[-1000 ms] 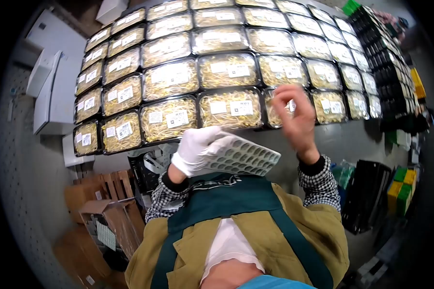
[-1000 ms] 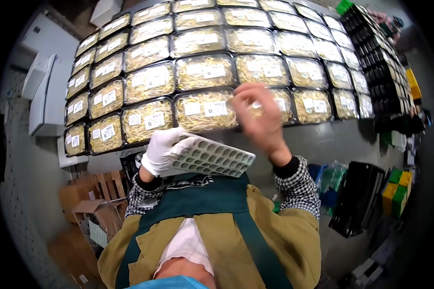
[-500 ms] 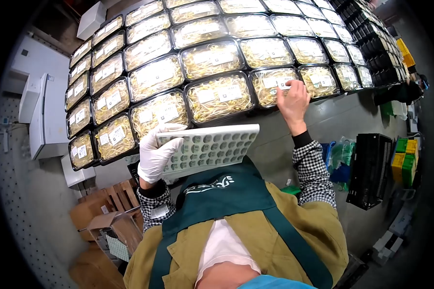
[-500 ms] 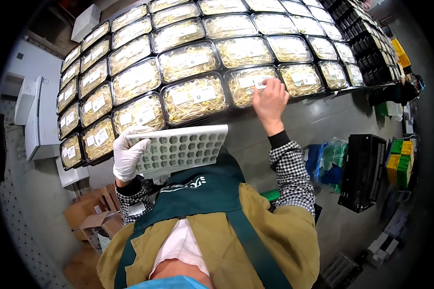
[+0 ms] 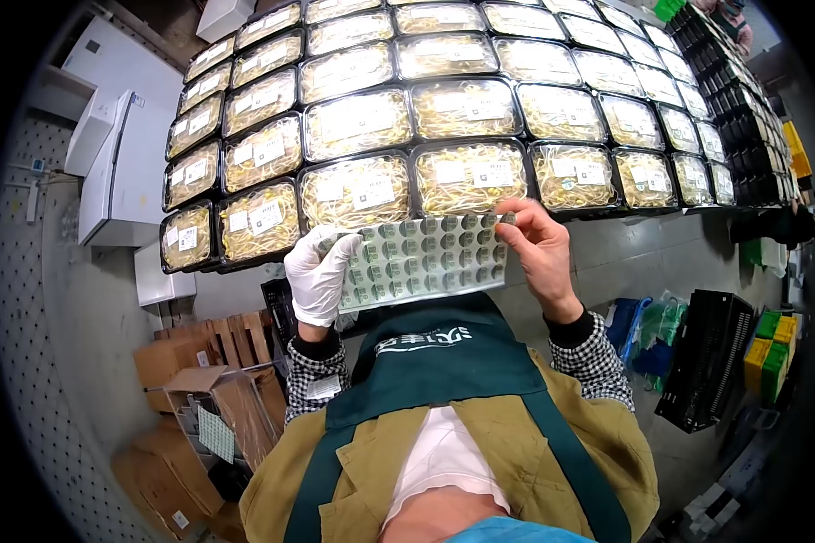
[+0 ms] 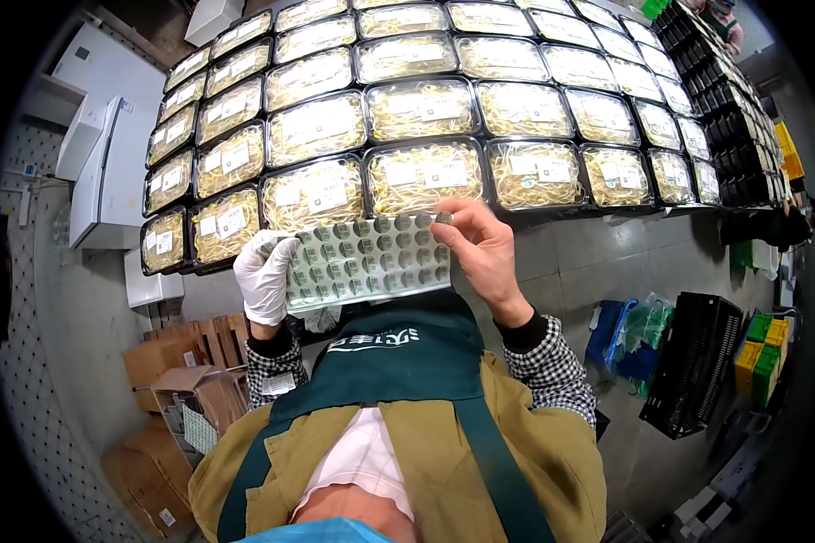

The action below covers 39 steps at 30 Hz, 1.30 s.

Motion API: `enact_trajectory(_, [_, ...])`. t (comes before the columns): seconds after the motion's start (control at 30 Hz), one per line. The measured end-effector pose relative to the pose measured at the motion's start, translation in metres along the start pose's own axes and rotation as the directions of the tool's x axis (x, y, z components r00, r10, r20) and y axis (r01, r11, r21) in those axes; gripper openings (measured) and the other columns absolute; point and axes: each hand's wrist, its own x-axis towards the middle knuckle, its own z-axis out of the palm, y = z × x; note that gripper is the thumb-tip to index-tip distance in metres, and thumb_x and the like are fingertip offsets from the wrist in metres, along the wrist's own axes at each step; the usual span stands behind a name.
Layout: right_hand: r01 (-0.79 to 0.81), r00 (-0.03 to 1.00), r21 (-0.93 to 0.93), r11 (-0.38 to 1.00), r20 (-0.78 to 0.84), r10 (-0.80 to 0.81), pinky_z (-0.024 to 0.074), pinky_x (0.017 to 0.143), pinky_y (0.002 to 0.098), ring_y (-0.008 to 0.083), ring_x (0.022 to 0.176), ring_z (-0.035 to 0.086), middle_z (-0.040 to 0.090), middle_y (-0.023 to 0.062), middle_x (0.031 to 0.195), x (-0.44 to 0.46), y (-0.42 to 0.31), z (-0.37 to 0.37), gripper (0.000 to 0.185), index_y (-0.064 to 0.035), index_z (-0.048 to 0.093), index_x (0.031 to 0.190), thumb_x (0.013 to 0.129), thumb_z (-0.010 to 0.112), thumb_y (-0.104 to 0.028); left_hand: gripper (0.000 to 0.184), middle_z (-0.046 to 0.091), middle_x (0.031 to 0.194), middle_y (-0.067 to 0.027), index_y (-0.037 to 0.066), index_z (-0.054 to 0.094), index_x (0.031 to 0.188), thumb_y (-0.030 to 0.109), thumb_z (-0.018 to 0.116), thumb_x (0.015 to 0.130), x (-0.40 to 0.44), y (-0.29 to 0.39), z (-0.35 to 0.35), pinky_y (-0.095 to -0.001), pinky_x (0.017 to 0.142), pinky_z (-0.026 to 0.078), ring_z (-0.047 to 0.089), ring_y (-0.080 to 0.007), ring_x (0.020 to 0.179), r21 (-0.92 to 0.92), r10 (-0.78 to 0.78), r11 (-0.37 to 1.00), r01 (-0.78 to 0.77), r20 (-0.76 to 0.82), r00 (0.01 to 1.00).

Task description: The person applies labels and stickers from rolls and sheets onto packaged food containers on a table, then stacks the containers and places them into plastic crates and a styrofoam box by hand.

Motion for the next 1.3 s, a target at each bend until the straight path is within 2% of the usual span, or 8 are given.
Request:
enact_trajectory(0.2, [-0.045,0.978,-0.378,0.925,0.173,0.118,0.0461,0.064,0.0218,0.0063,0.071,0.056,0.061,0.0010,0.081,0.011,-0.004,-0.006,0.024,-0.0029,0.055,0.095,0.081,0.073,-0.011,0.013,0.064,0.075,-0.0005,-0.002,0.065,0.085,0.009,0.072,0.082,-0.010,-0.015,-0.022,-0.0194,0.062,0.042,0.054,-0.0057,0.067,0.110,0.202,0.974,-0.198,-0.023,0.979])
enact_trajectory(0.27, [0.400,0.911,-0.604,0.689,0.346,-0.225,0.0460,0.077,0.0326,0.0176,0.086,0.059,0.060,0.0034,0.091,0.021,-0.032,0.013,0.036,-0.0056,0.056,0.104,0.075,0.074,-0.014,0.013,0.064,0.075,-0.0012,-0.002,0.065,0.084,0.009,0.072,0.081,-0.009,-0.009,-0.028,-0.0197,0.062,0.042,0.054,-0.0058,0.066,0.180,0.186,0.966,-0.185,0.015,0.983])
enact_trajectory(0.43, [0.764,0.645,-0.607,0.219,0.711,-0.279,0.0418,0.080,0.0330,0.0194,0.080,0.056,0.058,0.0018,0.085,0.024,-0.034,0.030,0.023,-0.0120,0.063,0.094,0.072,0.072,-0.011,0.010,0.062,0.071,-0.0008,-0.002,0.065,0.082,0.004,0.072,0.080,-0.008,-0.013,-0.035,-0.0201,0.059,0.042,0.053,-0.0059,0.063,0.235,0.176,0.955,-0.180,0.040,0.984])
enact_trajectory(0.6, [0.725,0.671,-0.551,0.414,0.700,-0.244,0.0424,0.083,0.0317,0.0170,0.081,0.057,0.059,0.0010,0.085,0.025,-0.015,0.028,0.019,-0.0107,0.063,0.091,0.074,0.065,-0.005,0.007,0.060,0.071,0.0005,-0.002,0.064,0.079,-0.001,0.070,0.079,-0.011,-0.020,-0.048,-0.0204,0.059,0.041,0.050,-0.0050,0.063,0.198,0.032,0.979,-0.036,0.024,0.999])
enact_trajectory(0.73, [0.127,0.983,-0.413,0.902,0.173,-0.060,0.0456,0.069,0.0242,0.0097,0.075,0.056,0.062,0.0032,0.081,0.036,0.007,0.017,0.010,-0.0056,0.063,0.092,0.082,0.064,-0.005,0.007,0.060,0.069,0.0009,-0.002,0.065,0.080,0.000,0.071,0.079,-0.008,-0.025,-0.059,-0.0202,0.057,0.040,0.050,-0.0044,0.062,0.228,0.023,0.973,-0.026,0.014,1.000])
enact_trajectory(0.9, [-0.084,0.995,-0.591,0.803,-0.095,0.034,0.0455,0.065,0.0235,0.0068,0.071,0.057,0.062,0.0024,0.077,0.059,0.045,0.028,0.017,-0.0033,0.061,0.097,0.082,0.068,-0.010,0.007,0.059,0.067,0.0006,-0.003,0.065,0.080,0.000,0.072,0.078,-0.002,-0.027,-0.071,-0.0201,0.055,0.040,0.049,-0.0042,0.060,0.164,0.040,0.986,-0.040,0.001,0.999])
enact_trajectory(1.03, [0.168,0.946,-0.914,0.368,0.045,-0.321,0.0426,0.076,0.0374,0.0245,0.083,0.058,0.060,0.0058,0.088,0.059,0.064,0.030,0.039,-0.0074,0.055,0.113,0.077,0.069,-0.012,0.007,0.060,0.068,0.0011,-0.003,0.065,0.081,-0.001,0.072,0.078,-0.002,-0.031,-0.085,-0.0204,0.055,0.040,0.050,-0.0044,0.061,0.150,0.025,0.989,-0.019,-0.033,0.999])
enact_trajectory(1.3, [0.050,0.960,-0.751,0.658,-0.146,-0.239,0.0444,0.076,0.0340,0.0263,0.087,0.057,0.061,0.0095,0.088,0.123,0.045,0.024,0.015,-0.0045,0.065,0.083,0.081,0.067,-0.020,0.008,0.061,0.072,-0.0003,-0.004,0.065,0.083,0.000,0.071,0.080,0.009,-0.020,-0.100,-0.0208,0.059,0.041,0.051,-0.0059,0.064,0.059,0.043,0.998,-0.038,-0.078,0.996])
